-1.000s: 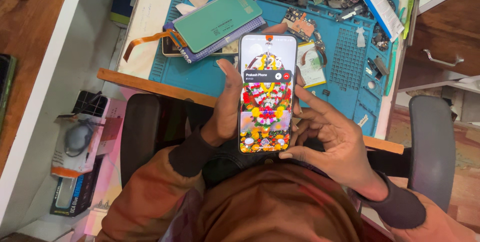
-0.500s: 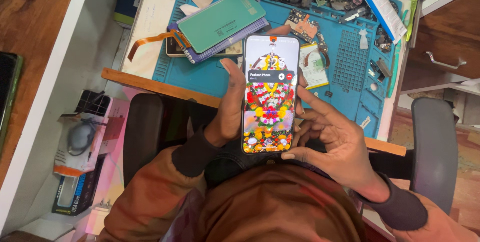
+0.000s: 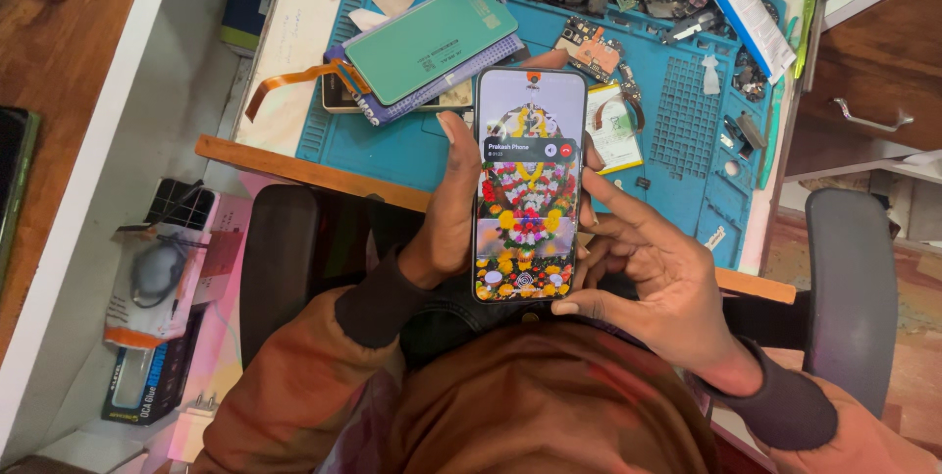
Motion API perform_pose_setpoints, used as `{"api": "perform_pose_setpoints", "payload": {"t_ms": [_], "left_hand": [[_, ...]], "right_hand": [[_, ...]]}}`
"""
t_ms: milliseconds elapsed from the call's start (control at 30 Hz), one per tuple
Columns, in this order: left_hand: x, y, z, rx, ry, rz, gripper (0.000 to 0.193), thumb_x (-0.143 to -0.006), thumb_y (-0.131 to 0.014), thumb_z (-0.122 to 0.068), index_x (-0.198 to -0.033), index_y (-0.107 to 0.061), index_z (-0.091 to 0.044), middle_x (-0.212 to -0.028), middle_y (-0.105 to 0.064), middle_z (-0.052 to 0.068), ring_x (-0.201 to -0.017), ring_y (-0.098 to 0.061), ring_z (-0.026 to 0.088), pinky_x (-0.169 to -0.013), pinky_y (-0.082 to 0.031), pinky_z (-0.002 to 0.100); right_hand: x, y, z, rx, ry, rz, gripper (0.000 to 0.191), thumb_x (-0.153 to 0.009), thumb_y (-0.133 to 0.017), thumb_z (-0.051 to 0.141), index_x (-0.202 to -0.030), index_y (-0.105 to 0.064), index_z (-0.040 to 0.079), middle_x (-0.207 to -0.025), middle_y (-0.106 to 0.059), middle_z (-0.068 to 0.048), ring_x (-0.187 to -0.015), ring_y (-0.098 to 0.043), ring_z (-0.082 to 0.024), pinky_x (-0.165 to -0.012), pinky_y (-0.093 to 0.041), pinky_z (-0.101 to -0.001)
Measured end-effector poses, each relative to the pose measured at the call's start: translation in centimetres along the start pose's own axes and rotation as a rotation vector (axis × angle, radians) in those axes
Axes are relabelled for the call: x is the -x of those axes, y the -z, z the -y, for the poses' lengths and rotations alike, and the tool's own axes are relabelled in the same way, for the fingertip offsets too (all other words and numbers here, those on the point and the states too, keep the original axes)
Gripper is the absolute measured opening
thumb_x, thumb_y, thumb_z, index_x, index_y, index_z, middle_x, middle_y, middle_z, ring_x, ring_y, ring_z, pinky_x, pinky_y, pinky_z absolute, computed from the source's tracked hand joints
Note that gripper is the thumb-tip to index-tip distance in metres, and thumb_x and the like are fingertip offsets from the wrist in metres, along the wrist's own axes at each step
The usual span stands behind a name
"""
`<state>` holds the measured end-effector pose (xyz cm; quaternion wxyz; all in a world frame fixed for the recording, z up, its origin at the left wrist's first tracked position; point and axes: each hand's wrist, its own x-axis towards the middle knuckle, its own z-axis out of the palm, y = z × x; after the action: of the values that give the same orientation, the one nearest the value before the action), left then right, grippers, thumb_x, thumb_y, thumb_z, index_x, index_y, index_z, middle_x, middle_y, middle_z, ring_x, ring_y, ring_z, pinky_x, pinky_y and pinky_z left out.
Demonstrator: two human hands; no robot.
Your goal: The person repairs a smartphone by applying adhesive to a ribbon cable and attaching it to the phone's internal frame. They also briefly test the phone's screen functionality.
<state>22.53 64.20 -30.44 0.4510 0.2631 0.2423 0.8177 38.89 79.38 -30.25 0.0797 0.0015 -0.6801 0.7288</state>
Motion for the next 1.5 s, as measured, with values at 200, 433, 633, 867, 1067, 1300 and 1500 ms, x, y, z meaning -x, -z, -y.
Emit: {"api": "perform_pose_setpoints", "payload": {"t_ms": [200,433,633,867,1067,1300,1500], "left_hand": [[0.0,-0.2,0.2,0.032,-0.011,0.027,0.090,-0.106,-0.037,-0.070,-0.169,-0.014,-0.010,-0.120,-0.062,0.021,-0.096,-0.070,0.030,-0.086,-0.062,0.044],[-0.1,-0.4,0.1,0.066,0.003,0.055,0.086,-0.106,-0.037,-0.068,-0.168,-0.013,-0.014,-0.122,-0.060,0.021,-0.097,-0.070,0.034,-0.085,-0.063,0.048],[0.2,-0.4,0.4,0.090,0.028,0.036,0.087,-0.106,-0.037,-0.069,-0.169,-0.011,-0.015,-0.124,-0.060,0.023,-0.098,-0.069,0.035,-0.086,-0.062,0.050],[0.3,-0.3,0.4,0.101,0.035,0.059,0.089,-0.105,-0.038,-0.070,-0.170,-0.009,-0.017,-0.126,-0.059,0.022,-0.099,-0.069,0.035,-0.087,-0.062,0.050],[0.7,-0.3,0.1,0.084,0.017,0.070,0.093,-0.103,-0.042,-0.072,-0.170,-0.010,-0.016,-0.126,-0.060,0.021,-0.100,-0.070,0.034,-0.086,-0.062,0.048],[0.7,-0.9,-0.5,0.043,0.001,0.071,0.091,-0.105,-0.045,-0.069,-0.170,-0.011,-0.015,-0.128,-0.058,0.019,-0.101,-0.069,0.032,-0.087,-0.062,0.048],[0.9,-1.6,-1.0,0.015,0.038,0.000,0.089,-0.102,-0.041,-0.067,-0.168,-0.012,-0.014,-0.131,-0.056,0.015,-0.098,-0.068,0.029,-0.085,-0.062,0.046]], "right_hand": [[0.3,0.3,0.0,-0.001,0.006,-0.011,0.095,-0.081,-0.083,-0.006,-0.161,-0.033,-0.002,-0.126,-0.069,-0.011,-0.097,-0.067,-0.014,-0.077,-0.060,-0.0287],[0.2,0.5,0.1,-0.017,0.038,-0.001,0.094,-0.082,-0.083,-0.005,-0.162,-0.034,-0.002,-0.126,-0.065,-0.009,-0.099,-0.066,-0.014,-0.079,-0.063,-0.0302],[0.4,0.1,0.2,-0.019,0.057,0.002,0.094,-0.081,-0.084,-0.005,-0.161,-0.034,-0.003,-0.137,-0.060,-0.008,-0.100,-0.064,-0.014,-0.078,-0.064,-0.0301],[0.3,-0.2,0.4,-0.008,0.060,-0.011,0.092,-0.079,-0.083,-0.006,-0.159,-0.035,-0.003,-0.150,-0.051,-0.007,-0.101,-0.060,-0.012,-0.077,-0.065,-0.0299],[0.6,-0.3,0.0,-0.009,0.063,-0.010,0.092,-0.081,-0.084,-0.007,-0.160,-0.037,-0.004,-0.137,-0.056,-0.006,-0.103,-0.060,-0.012,-0.078,-0.065,-0.0299],[0.4,-0.5,0.3,0.006,0.056,-0.019,0.092,-0.080,-0.084,-0.007,-0.159,-0.038,-0.003,-0.125,-0.064,-0.007,-0.093,-0.066,-0.012,-0.079,-0.064,-0.0296],[0.4,-1.1,0.9,0.009,0.106,-0.009,0.083,-0.084,-0.080,-0.001,-0.152,-0.034,0.004,-0.146,-0.054,-0.005,-0.094,-0.073,-0.013,-0.077,-0.065,-0.0266]]}}
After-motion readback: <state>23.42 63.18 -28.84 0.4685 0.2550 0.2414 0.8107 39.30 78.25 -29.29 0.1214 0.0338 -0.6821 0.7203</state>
